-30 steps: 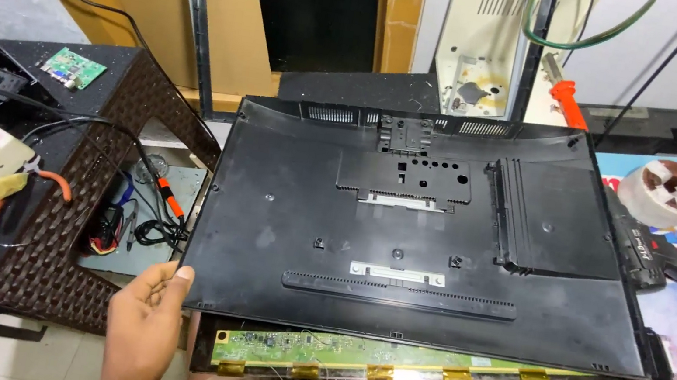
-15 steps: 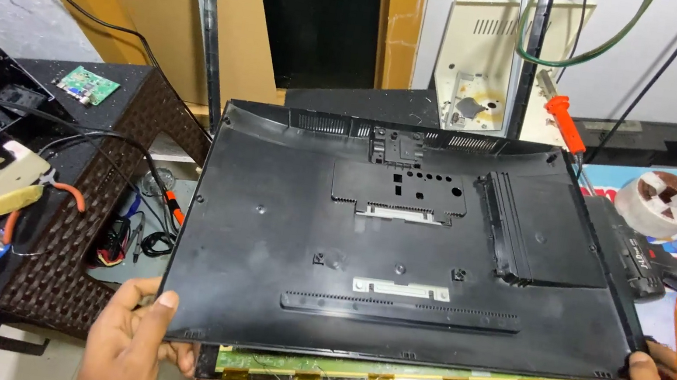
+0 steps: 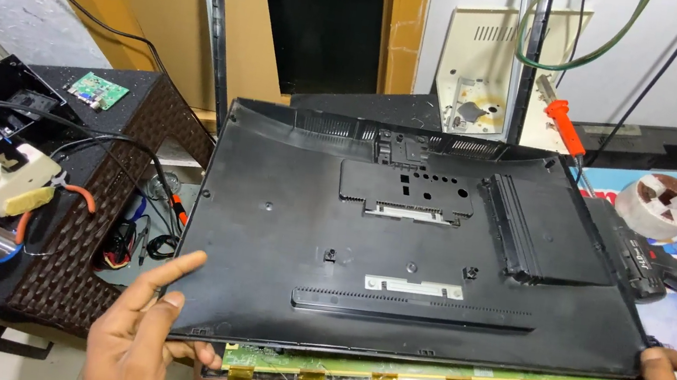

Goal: Disassembling and cleaning an LG monitor using a soldering iron, pliers, and a brush.

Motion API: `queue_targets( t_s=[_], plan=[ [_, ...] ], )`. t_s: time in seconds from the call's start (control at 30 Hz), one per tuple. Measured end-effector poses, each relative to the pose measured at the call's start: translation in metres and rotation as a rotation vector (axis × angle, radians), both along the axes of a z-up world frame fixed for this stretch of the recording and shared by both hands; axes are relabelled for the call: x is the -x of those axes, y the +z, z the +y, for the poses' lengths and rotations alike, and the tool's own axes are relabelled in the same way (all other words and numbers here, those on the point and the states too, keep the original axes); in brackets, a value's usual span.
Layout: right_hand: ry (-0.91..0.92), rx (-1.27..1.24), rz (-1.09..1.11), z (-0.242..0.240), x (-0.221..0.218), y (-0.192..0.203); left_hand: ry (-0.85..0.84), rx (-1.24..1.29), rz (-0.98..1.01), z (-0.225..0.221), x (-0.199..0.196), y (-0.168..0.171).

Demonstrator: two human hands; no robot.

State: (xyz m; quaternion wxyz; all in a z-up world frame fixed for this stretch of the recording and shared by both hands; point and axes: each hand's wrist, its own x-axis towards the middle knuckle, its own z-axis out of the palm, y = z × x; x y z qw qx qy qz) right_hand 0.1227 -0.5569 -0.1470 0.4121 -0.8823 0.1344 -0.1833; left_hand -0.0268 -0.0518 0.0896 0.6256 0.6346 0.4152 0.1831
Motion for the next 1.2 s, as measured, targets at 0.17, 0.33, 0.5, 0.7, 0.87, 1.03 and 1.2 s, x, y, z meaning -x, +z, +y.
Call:
queue_targets(
  t_s=[0.17, 0.33, 0.5, 0.7, 0.87, 1.03, 1.2],
  plan=[
    [0.003, 0.057, -0.05, 0.043, 0.003, 0.07, -0.019, 0.023, -0.041, 0.01, -0.002, -0.017],
    [0.013, -0.149, -0.096, 0.048, -0.009, 0.08, -0.018, 0.035, -0.185, 0.027, -0.006, -0.041],
    [0.202, -0.576, -0.183, 0.06, -0.025, 0.113, -0.236, -0.101, -0.502, 0.038, -0.016, -0.042],
    [0.279, -0.758, -0.101, 0.066, -0.047, 0.14, -0.367, -0.266, -0.605, 0.06, -0.035, -0.018],
    [0.305, -0.614, -0.288, 0.116, -0.04, 0.197, -0.336, -0.391, -0.631, 0.078, -0.052, 0.012],
    [0.368, -0.568, -0.327, 0.15, -0.037, 0.232, -0.303, -0.461, -0.639, 0.106, -0.075, 0.023],
    [0.411, -0.446, -0.344, 0.163, -0.046, 0.247, -0.245, -0.632, -0.559, 0.137, -0.098, 0.025]
  ],
)
